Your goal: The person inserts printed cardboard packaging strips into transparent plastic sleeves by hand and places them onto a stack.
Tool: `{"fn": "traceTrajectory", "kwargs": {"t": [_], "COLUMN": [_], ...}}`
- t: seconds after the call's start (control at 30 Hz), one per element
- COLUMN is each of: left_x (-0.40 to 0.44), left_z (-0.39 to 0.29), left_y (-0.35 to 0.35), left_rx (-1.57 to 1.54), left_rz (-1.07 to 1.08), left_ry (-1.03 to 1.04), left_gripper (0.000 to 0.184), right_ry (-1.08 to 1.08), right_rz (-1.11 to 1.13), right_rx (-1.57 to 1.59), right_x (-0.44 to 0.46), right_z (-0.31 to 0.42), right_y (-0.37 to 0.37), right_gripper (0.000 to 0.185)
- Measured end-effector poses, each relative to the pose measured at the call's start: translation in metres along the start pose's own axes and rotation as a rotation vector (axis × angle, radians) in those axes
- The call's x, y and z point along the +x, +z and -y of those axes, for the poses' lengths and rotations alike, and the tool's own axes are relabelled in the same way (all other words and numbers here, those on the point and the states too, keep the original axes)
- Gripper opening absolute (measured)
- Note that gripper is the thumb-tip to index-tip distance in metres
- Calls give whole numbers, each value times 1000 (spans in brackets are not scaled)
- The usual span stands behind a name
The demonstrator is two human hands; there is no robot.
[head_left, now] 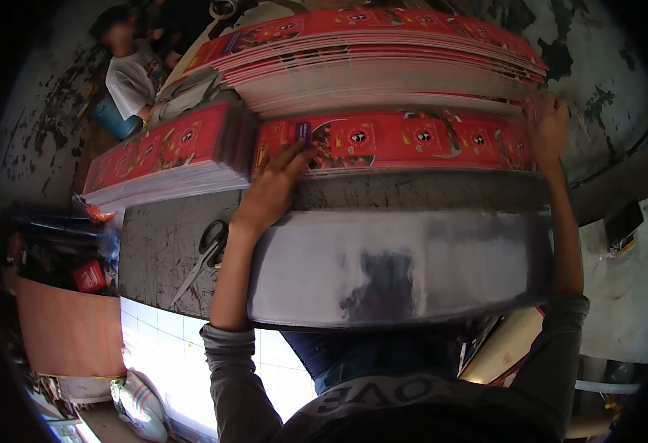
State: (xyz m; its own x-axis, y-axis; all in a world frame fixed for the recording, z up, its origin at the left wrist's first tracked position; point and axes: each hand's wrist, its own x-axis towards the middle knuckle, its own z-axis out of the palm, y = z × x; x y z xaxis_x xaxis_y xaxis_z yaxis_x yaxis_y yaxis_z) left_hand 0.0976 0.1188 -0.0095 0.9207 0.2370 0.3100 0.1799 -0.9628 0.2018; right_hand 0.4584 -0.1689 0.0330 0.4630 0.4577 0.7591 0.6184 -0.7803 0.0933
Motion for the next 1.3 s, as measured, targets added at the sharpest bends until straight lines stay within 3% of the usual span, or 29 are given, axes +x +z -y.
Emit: {"fn": "traceTrajectory", "kwargs": {"t": [0.07, 0.13, 0.3, 0.4, 0.53, 0.63, 0.7, 0.83, 0.9, 0.93, 1.0, 1.03, 1.1, 1.2, 1.3], "left_x": [-1, -1, -1, -2, -2, -2, -2, -2, -2, -2, -6, -11, -36, -80, -110], "left_z": [-1, 0, 2, -1, 0, -1, -2, -2, -4, -8, -5, 4, -6, -17, -39], "left_y": [-1, -3, 1, -1, -1, -1, -3, -3, -10, -22, -45, -53, -77, -65, -53], "left_rx": [-28, -52, 20, 25, 13, 30, 4, 5, -135, -351, -1177, -1790, -2022, -1995, -1907], "left_rz": [16, 36, -20, -5, -13, -17, 46, 40, -14, -126, -353, -455, -522, -549, -623], "left_ry": [-15, -19, 14, -6, -10, 5, -30, -13, -83, -138, -211, -217, -163, -223, -334], "left_gripper": [53, 51, 54, 54, 54, 55, 50, 43, 40, 43, 53, 57, 58, 47, 39], "right_ry": [-256, -361, -564, -487, -438, -417, -507, -493, -516, -521, -531, -551, -559, -520, -535], "right_rz": [-242, -193, -170, 5, -30, -68, -123, 0, -86, -90, -57, -78, -142, -196, -110], "right_rx": [221, 167, 489, 269, 460, 429, 229, 155, 299, 301, 218, 187, 145, 114, 122], "right_x": [22, 45, 101, 95, 93, 88, 84, 72, 57, 47, 22, 9, -20, -68, -111], "right_z": [17, 56, 112, 121, 120, 118, 117, 110, 104, 101, 91, 88, 77, 53, 29], "right_y": [19, 1, 1, 21, 26, 17, 9, -12, -27, -40, -74, -90, -115, -136, -146], "right_gripper": [40, 38, 45, 46, 44, 38, 32, 43, 43, 43, 49, 50, 48, 42, 42]}}
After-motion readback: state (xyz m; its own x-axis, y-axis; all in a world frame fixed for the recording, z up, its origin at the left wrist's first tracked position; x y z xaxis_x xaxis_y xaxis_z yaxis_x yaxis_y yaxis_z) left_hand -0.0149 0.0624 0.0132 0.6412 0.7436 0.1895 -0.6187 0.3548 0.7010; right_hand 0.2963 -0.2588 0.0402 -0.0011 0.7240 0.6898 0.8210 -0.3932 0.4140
